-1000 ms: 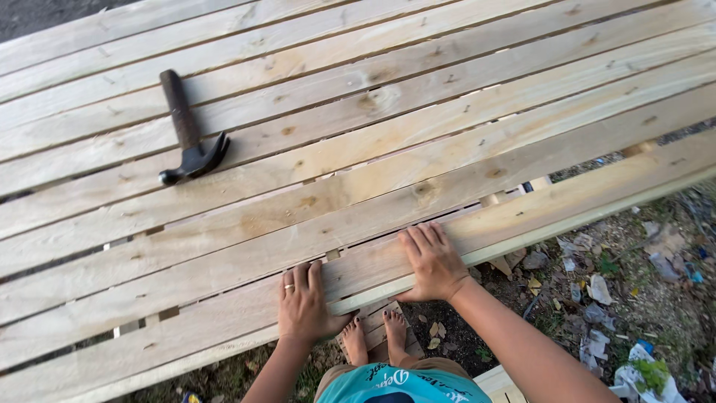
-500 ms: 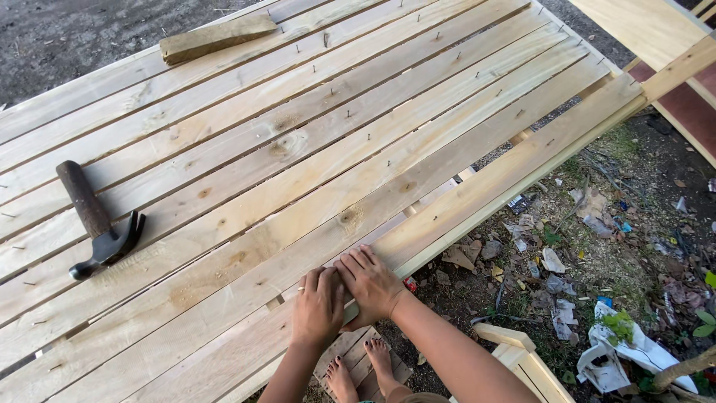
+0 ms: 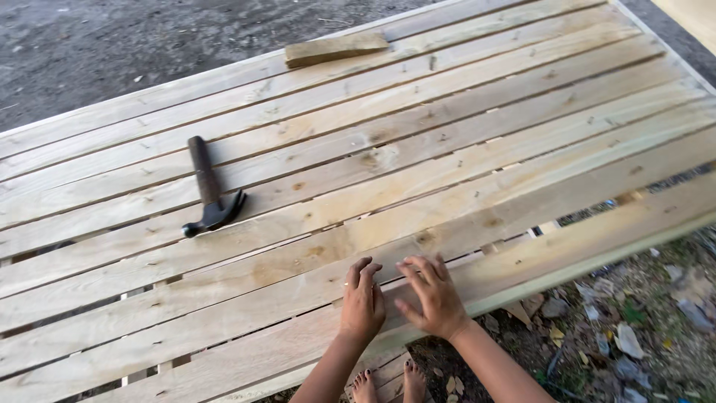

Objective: The person hammers nails into a slatted wooden bench frame outdoors, pressing boards flat with one hand while driving nails with a claw hammer. They reposition along the frame, use a small wood block to press and align slats, and continue hammering nails across the surface.

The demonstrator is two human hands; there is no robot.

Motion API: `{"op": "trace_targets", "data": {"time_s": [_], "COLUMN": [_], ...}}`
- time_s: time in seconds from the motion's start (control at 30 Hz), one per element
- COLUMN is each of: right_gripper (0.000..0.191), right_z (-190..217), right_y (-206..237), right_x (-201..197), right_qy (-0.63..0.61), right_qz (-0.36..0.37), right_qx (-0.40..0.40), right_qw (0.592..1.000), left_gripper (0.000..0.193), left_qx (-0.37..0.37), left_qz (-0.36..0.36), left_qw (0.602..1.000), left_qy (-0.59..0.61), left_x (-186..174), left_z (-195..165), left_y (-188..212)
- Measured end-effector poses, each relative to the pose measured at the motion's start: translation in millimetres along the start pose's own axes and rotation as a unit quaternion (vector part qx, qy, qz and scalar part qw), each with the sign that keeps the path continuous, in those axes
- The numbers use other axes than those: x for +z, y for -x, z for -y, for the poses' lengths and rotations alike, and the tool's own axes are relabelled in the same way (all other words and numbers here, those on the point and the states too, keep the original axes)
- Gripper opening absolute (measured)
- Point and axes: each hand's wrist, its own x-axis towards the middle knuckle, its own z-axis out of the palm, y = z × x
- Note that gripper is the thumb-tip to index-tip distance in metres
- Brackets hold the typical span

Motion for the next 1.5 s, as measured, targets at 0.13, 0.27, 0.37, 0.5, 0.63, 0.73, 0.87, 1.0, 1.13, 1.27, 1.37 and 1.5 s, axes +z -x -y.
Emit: {"op": "trace_targets", "data": {"time_s": [0.13,0.27,0.37,0.5,0.63,0.73,0.87,1.0,1.13,1.27,1.37,1.5], "right_gripper": [0.062,0.065,0.062,0.062,0.060,0.062,0.065,0.079,0.082,0.042,0.032,0.028], "right_z": [1,11,15,14,16,18,4,-35,-71,-82,-87,-96], "right_y": [-73,-112,-114,-107,-99,-93,-92,-89,-40,44,111,181], "right_x": [36,61,64,62,63,57,18,-61,-154,-211,-228,-223], "right_qy": [-0.015,0.068,0.026,0.031,0.022,-0.052,-0.255,-0.065,0.110,-0.233,-0.440,-0.427], "right_qz": [0.019,0.014,0.004,0.000,0.004,0.003,-0.089,-0.225,-0.107,0.124,0.086,-0.127], "right_qx": [0.109,0.102,0.124,0.124,0.133,0.146,0.181,0.115,0.099,0.321,0.443,0.504], "right_qw": [0.994,0.992,0.992,0.992,0.991,0.988,0.946,0.965,0.983,0.910,0.777,0.740], "left_gripper": [0.041,0.040,0.081,0.107,0.086,0.067,0.068,0.070,0.067,0.067,0.064,0.057], "left_qx": [-0.067,-0.158,-0.125,-0.247,-0.200,-0.184,-0.183,-0.166,-0.107,-0.075,-0.107,-0.044], "left_qz": [-0.060,-0.121,-0.232,-0.115,-0.153,-0.190,-0.230,-0.014,0.252,0.443,0.537,0.345], "left_qw": [0.995,0.976,0.886,0.853,0.886,0.899,0.951,0.974,0.930,0.850,0.775,0.924], "left_qy": [-0.038,-0.088,-0.383,-0.446,-0.390,-0.349,-0.101,0.155,0.245,0.275,0.316,0.161], "left_x": [-32,-88,-162,-209,-196,-174,-139,-99,-29,61,135,241], "left_z": [22,72,127,170,174,156,112,50,-27,-100,-145,-194], "left_y": [-42,-104,-140,-139,-118,-106,-108,-145,-184,-206,-210,-192]}}
